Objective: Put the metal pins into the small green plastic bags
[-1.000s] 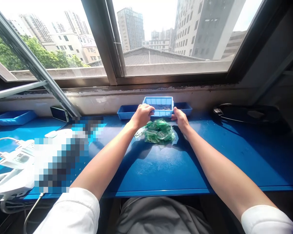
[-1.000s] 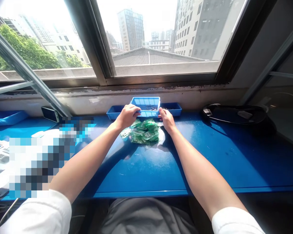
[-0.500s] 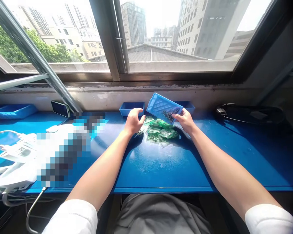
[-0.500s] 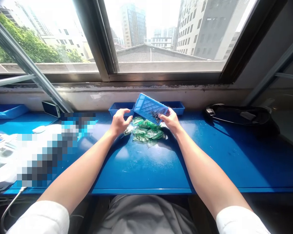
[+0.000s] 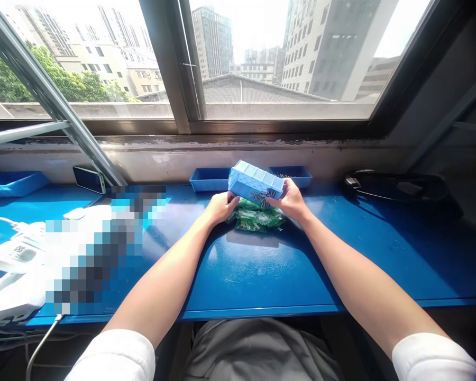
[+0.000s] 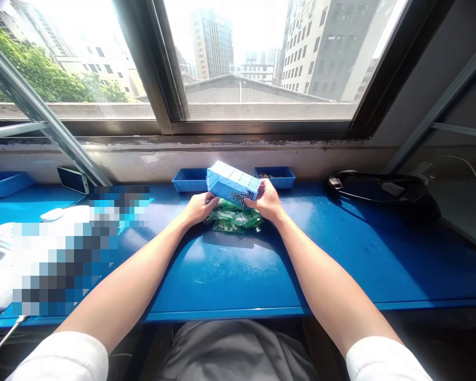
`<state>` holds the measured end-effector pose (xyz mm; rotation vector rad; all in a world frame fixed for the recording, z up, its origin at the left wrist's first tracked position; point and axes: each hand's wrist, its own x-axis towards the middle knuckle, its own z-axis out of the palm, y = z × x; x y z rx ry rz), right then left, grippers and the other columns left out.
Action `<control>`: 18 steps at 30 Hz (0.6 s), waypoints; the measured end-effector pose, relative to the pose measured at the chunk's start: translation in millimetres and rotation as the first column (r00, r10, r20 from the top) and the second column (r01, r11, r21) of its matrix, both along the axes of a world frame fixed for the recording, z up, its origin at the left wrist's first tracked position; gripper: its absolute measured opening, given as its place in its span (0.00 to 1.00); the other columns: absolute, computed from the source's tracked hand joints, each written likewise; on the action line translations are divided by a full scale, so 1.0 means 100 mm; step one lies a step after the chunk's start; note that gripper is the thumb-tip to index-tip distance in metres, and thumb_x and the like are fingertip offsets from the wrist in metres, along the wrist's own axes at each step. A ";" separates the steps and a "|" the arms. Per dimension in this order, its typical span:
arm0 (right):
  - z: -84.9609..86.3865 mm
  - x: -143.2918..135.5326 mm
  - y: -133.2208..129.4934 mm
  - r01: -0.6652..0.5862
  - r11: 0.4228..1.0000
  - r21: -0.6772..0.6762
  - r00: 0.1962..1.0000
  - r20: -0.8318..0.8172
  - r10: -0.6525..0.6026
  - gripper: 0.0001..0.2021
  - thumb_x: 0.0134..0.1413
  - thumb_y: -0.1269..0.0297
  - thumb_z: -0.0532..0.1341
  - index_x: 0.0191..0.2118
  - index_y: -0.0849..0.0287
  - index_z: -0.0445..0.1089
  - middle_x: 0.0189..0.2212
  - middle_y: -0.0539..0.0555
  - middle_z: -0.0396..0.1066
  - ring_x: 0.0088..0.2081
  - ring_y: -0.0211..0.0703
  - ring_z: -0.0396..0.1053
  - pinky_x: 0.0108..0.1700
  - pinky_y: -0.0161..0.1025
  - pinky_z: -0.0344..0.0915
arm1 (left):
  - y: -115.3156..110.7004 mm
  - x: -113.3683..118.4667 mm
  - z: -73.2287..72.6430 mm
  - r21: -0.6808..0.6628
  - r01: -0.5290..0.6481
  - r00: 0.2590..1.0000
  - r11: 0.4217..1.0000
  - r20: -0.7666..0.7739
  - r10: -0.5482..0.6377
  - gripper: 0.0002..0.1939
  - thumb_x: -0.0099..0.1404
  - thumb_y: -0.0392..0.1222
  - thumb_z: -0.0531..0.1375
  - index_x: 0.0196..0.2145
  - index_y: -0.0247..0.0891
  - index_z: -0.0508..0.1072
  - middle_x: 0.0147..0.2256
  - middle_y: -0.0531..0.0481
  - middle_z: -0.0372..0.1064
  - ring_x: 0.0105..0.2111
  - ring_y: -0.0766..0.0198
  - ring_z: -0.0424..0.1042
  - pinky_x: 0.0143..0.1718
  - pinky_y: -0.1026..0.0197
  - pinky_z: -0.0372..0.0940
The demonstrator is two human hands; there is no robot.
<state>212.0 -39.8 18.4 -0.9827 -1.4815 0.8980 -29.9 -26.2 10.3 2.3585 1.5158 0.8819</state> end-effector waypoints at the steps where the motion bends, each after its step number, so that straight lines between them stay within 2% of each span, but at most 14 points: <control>1: 0.01 -0.01 -0.02 -0.011 1.000 0.003 1.000 0.013 0.011 0.31 0.29 0.56 0.73 0.41 0.55 0.58 0.39 0.54 0.73 0.38 0.47 0.73 0.40 0.44 0.71 | 0.00 -0.01 0.00 0.009 -0.011 0.999 1.000 0.037 0.011 0.20 0.64 0.54 0.51 0.28 0.37 0.72 0.27 0.49 0.73 0.29 0.60 0.70 0.31 0.62 0.61; 5: 0.06 -0.03 -0.10 -0.008 0.999 0.042 0.995 0.097 0.004 0.32 0.27 0.56 0.74 0.40 0.55 0.57 0.37 0.53 0.73 0.37 0.48 0.73 0.38 0.43 0.71 | 0.01 -0.03 0.01 0.065 -0.121 0.978 0.991 0.176 0.108 0.22 0.63 0.54 0.51 0.20 0.36 0.67 0.20 0.52 0.68 0.24 0.65 0.65 0.28 0.64 0.58; 8: 0.08 -0.05 -0.13 -0.007 0.995 0.102 0.987 0.159 -0.009 0.32 0.28 0.55 0.73 0.40 0.55 0.58 0.36 0.53 0.73 0.37 0.47 0.72 0.38 0.42 0.70 | -0.01 -0.05 0.06 0.161 -0.235 0.953 0.959 0.230 0.195 0.23 0.64 0.53 0.50 0.17 0.37 0.62 0.17 0.53 0.63 0.21 0.68 0.61 0.26 0.64 0.55; 13: 0.08 -0.07 -0.14 0.017 0.991 0.129 0.969 0.241 -0.048 0.33 0.29 0.52 0.73 0.42 0.55 0.59 0.38 0.54 0.73 0.37 0.47 0.72 0.39 0.41 0.69 | -0.07 -0.05 0.09 0.314 -0.220 0.967 0.923 0.191 0.166 0.20 0.61 0.52 0.52 0.17 0.38 0.59 0.17 0.54 0.59 0.20 0.68 0.58 0.27 0.63 0.55; 16: 0.07 -0.07 -0.13 -0.010 0.994 0.107 0.978 0.208 -0.013 0.34 0.28 0.51 0.73 0.43 0.55 0.59 0.39 0.53 0.73 0.37 0.46 0.72 0.38 0.41 0.69 | -0.04 -0.08 0.07 0.310 -0.267 0.957 0.912 0.196 0.214 0.17 0.58 0.50 0.54 0.17 0.39 0.58 0.18 0.54 0.60 0.21 0.67 0.59 0.28 0.63 0.57; 18: 0.07 -0.06 -0.12 -0.028 0.993 0.119 0.988 0.156 0.009 0.35 0.27 0.52 0.74 0.43 0.55 0.58 0.39 0.53 0.72 0.37 0.46 0.72 0.38 0.41 0.69 | 0.01 -0.12 0.03 0.266 -0.273 0.952 0.925 0.213 0.220 0.11 0.56 0.47 0.56 0.22 0.39 0.63 0.22 0.53 0.65 0.24 0.65 0.63 0.31 0.62 0.61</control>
